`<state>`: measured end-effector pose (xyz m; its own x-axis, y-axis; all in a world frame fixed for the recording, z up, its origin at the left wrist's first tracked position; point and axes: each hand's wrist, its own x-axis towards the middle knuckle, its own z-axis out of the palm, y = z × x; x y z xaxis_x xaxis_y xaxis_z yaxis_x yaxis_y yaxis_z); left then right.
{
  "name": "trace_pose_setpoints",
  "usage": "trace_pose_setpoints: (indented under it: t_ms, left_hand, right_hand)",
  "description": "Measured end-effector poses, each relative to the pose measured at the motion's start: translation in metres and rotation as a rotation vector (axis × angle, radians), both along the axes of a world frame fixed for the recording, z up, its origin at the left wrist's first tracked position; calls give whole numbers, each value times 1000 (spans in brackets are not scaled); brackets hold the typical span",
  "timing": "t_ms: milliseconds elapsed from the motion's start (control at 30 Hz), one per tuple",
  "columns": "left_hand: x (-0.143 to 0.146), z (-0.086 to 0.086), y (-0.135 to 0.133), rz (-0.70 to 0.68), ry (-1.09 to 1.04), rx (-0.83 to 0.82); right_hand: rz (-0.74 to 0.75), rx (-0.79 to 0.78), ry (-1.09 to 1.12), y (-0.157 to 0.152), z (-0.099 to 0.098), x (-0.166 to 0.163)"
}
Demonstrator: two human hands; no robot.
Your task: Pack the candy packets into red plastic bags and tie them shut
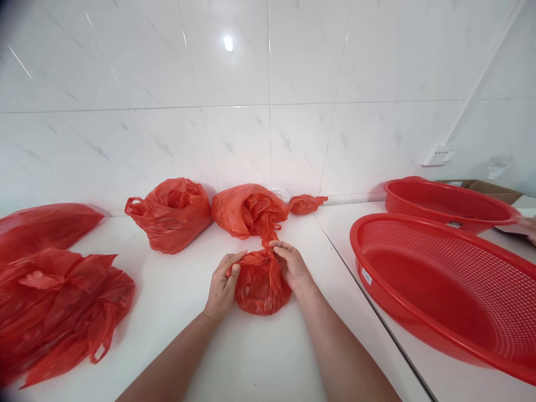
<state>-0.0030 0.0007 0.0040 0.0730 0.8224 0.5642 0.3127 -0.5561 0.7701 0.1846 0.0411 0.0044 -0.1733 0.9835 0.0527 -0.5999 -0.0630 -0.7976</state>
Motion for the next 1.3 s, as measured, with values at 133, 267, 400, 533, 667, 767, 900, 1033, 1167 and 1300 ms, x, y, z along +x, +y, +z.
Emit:
trace_pose_setpoints:
  t_ms: [133, 267, 400, 533, 667, 767, 900, 1033, 1167, 1300]
  left_hand:
    - [-9, 1, 4, 143, -87, 92]
    - [-15, 2, 4, 307, -182, -32]
    - [-20, 2, 7, 330, -220, -95]
    - [-21, 0, 10, 239, -160, 20]
    - [-7, -5, -1, 36, -49, -49]
    - [3, -8, -4, -42, 96, -93]
    - [3, -2, -3, -32, 198, -109]
    - [0, 3, 0, 12, 265, -131]
    - [-5, 0, 2, 71, 183, -220]
    - [-33, 9, -8, 184, -49, -289]
  right_hand:
    - [-310, -17, -231, 13, -8, 14]
    - [-637, -63, -472, 23, -20, 25]
    - [-667, -17, -616, 20, -24, 26]
    - [-553, 111, -739, 8, -18, 16]
    - [-428, 272, -834, -5, -16, -4]
    - [-286, 321, -892, -11, -18, -20]
    - [-235, 319, -1001, -14, -21, -32]
    - [-270, 243, -1075, -10, -25, -31]
    - [-349, 260, -960, -3, -31, -22]
    - [-263, 141, -830, 2, -37, -13]
